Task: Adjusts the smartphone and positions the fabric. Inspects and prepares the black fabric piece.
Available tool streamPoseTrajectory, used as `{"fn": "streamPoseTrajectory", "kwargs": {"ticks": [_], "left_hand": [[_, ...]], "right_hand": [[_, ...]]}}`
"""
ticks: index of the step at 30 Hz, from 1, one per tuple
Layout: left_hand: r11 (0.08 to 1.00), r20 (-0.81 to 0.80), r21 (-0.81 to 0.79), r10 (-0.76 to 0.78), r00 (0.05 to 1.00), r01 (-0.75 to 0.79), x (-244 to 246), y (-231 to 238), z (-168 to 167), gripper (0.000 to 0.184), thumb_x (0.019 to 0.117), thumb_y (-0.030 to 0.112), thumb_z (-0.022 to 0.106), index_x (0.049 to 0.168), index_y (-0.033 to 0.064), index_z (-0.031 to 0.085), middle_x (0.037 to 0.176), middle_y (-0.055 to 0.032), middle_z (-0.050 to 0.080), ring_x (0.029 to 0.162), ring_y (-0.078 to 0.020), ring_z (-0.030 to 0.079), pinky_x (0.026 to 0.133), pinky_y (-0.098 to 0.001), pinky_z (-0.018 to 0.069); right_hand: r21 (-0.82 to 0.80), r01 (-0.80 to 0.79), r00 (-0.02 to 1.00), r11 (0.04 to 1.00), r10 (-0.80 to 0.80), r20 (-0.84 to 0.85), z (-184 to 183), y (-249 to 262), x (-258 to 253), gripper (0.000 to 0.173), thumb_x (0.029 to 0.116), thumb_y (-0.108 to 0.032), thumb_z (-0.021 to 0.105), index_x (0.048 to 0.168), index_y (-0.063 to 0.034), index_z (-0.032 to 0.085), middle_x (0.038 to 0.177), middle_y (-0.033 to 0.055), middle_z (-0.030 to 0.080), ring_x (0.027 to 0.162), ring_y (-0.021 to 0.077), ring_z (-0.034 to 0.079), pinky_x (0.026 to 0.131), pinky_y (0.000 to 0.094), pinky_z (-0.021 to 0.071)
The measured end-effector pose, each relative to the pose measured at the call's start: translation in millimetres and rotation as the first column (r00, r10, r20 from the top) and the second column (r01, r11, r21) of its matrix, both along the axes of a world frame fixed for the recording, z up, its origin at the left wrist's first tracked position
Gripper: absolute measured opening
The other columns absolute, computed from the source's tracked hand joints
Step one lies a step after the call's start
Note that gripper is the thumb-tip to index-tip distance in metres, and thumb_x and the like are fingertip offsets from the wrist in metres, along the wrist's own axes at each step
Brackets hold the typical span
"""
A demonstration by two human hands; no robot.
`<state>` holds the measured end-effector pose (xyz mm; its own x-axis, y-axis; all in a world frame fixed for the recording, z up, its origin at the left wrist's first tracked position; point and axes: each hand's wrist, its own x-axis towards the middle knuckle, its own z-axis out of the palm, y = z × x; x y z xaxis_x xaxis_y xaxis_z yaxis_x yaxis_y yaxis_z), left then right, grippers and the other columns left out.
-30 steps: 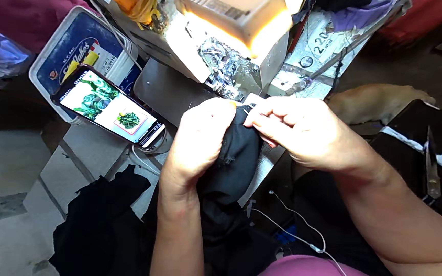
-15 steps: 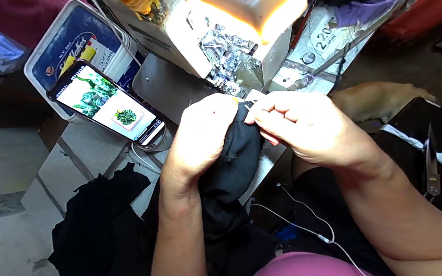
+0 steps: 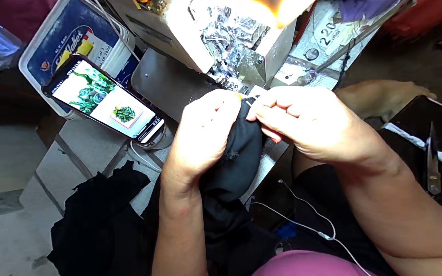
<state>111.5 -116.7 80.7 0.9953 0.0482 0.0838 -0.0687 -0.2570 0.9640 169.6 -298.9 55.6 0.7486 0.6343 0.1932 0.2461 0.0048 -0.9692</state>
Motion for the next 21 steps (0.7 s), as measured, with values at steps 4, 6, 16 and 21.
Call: {"fn": "streamPoseTrajectory", "kwargs": {"ticks": [4,6,16,21], "left_hand": [[1.000,0.015,0.019,-0.011,1.000,0.011,0,0,0,0.022,0.1048,0.004,0.046,0.097,0.0057,0.066,0.072,0.0064,0.061,0.063,0.0026,0.059,0.056,-0.0127,0.0501],[1.000,0.022,0.020,-0.009,1.000,0.009,0,-1,0,0.021,0.1049,0.003,0.047,0.096,0.0061,0.066,0.072,0.0066,0.061,0.063,0.0029,0.059,0.057,-0.0123,0.0500],[0.998,0.050,0.058,0.013,0.999,-0.016,-1,-2,0,0.020,0.1032,0.002,0.050,0.092,0.0064,0.065,0.072,0.0070,0.060,0.063,0.0036,0.058,0.057,-0.0115,0.0485],[0.999,0.052,0.052,0.012,0.999,-0.015,-2,-3,0,0.020,0.1033,0.003,0.049,0.092,0.0065,0.065,0.072,0.0072,0.059,0.064,0.0037,0.058,0.058,-0.0119,0.0487]], "right_hand": [[0.018,-0.029,0.997,0.999,0.031,-0.070,3,0,1,0.020,0.1035,-0.004,0.051,0.092,-0.0058,0.067,0.060,-0.0066,0.049,0.047,-0.0028,0.044,0.043,0.0096,0.0374],[0.016,-0.037,0.995,0.999,0.039,-0.089,4,-1,1,0.020,0.1041,-0.004,0.050,0.093,-0.0054,0.066,0.060,-0.0065,0.049,0.047,-0.0031,0.042,0.043,0.0092,0.0365],[-0.048,0.107,0.994,0.993,-0.107,0.017,1,8,-6,0.017,0.1041,-0.009,0.053,0.091,-0.0090,0.064,0.062,-0.0077,0.051,0.049,-0.0038,0.045,0.044,0.0094,0.0376],[-0.060,0.187,0.976,0.981,-0.178,0.128,-3,11,-11,0.015,0.1033,-0.010,0.054,0.092,-0.0087,0.064,0.064,-0.0092,0.049,0.052,-0.0061,0.044,0.048,0.0079,0.0373]]}}
